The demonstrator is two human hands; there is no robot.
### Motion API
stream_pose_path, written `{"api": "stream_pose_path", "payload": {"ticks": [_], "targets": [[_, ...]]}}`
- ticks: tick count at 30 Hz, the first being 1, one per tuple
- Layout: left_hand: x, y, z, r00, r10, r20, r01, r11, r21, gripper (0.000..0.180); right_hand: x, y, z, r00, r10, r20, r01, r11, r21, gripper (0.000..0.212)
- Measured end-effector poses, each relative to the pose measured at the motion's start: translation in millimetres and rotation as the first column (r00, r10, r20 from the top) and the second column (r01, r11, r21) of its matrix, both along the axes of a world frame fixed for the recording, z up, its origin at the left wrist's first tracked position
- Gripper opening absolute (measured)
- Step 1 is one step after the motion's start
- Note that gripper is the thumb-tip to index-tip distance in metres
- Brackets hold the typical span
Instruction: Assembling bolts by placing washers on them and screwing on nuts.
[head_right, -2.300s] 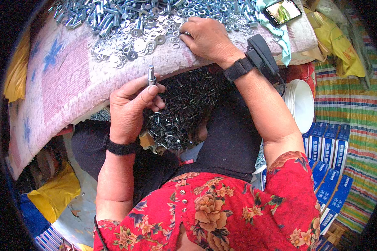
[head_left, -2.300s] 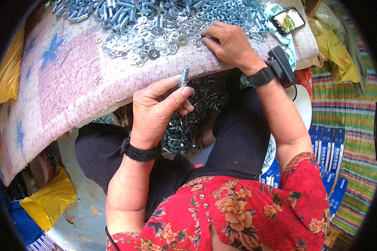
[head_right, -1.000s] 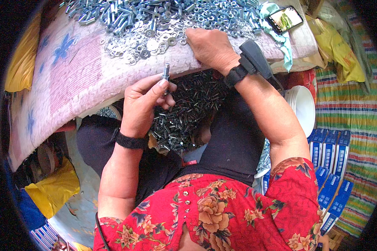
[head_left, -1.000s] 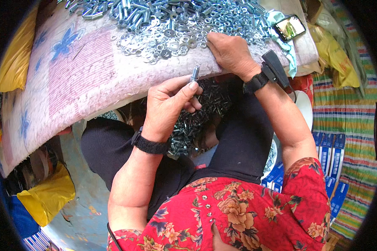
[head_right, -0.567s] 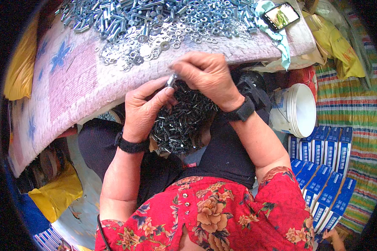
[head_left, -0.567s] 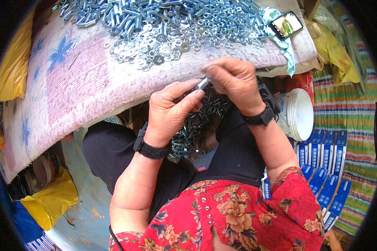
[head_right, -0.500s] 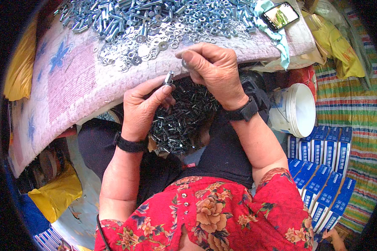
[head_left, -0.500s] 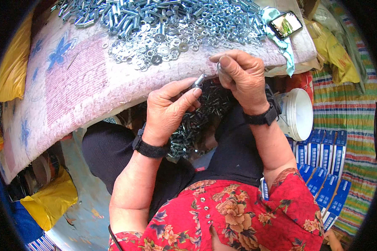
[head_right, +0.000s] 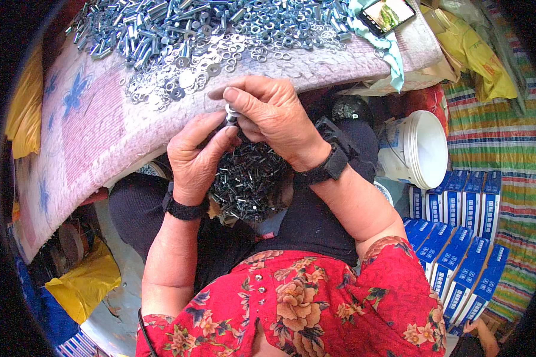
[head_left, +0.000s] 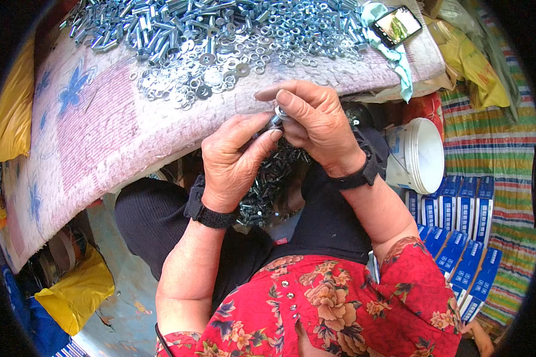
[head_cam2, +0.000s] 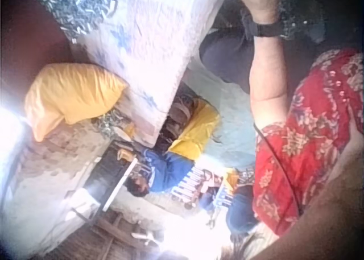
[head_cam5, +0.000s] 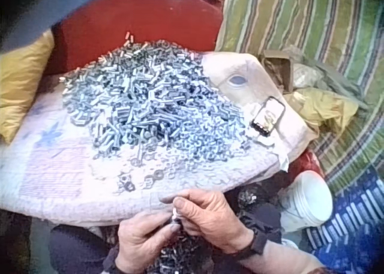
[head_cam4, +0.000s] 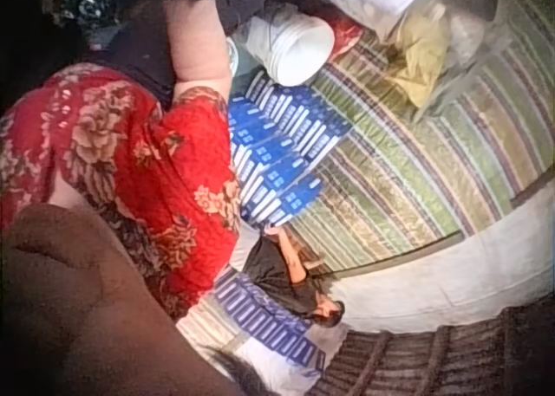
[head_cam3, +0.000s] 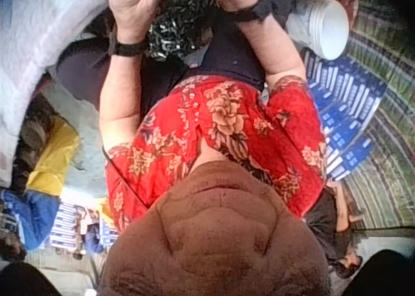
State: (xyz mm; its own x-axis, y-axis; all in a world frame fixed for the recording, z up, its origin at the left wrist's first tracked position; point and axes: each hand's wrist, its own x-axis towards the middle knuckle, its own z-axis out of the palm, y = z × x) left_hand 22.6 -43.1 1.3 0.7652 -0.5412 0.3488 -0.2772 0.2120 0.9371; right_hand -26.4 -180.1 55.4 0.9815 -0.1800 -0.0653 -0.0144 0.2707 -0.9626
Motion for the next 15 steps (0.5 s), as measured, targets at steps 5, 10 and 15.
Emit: {"api": "stream_pose_path", "payload": {"ticks": [5,10,15], "targets": [[-2.6,1.0,7.8,0.918,-0.097,-0.384,0.059,0.992,-0.110,0.019,0.1,-0.8,-1.1,0.997,0.057,-0.051,-0.057,0.998,-0.001,0.024],[4.1,3.6,16.8,0.858,-0.138,-0.494,0.022,0.972,-0.232,0.021,32.7,-45.0,-2.0,0.922,-0.045,0.384,0.357,0.481,-0.801,0.019],[5.0,2.3,16.5,0.848,-0.156,-0.506,0.064,0.979,-0.194,0.021,81.6,-100.3,-22.9,0.921,0.141,0.363,0.388,-0.252,-0.886,0.012]]}}
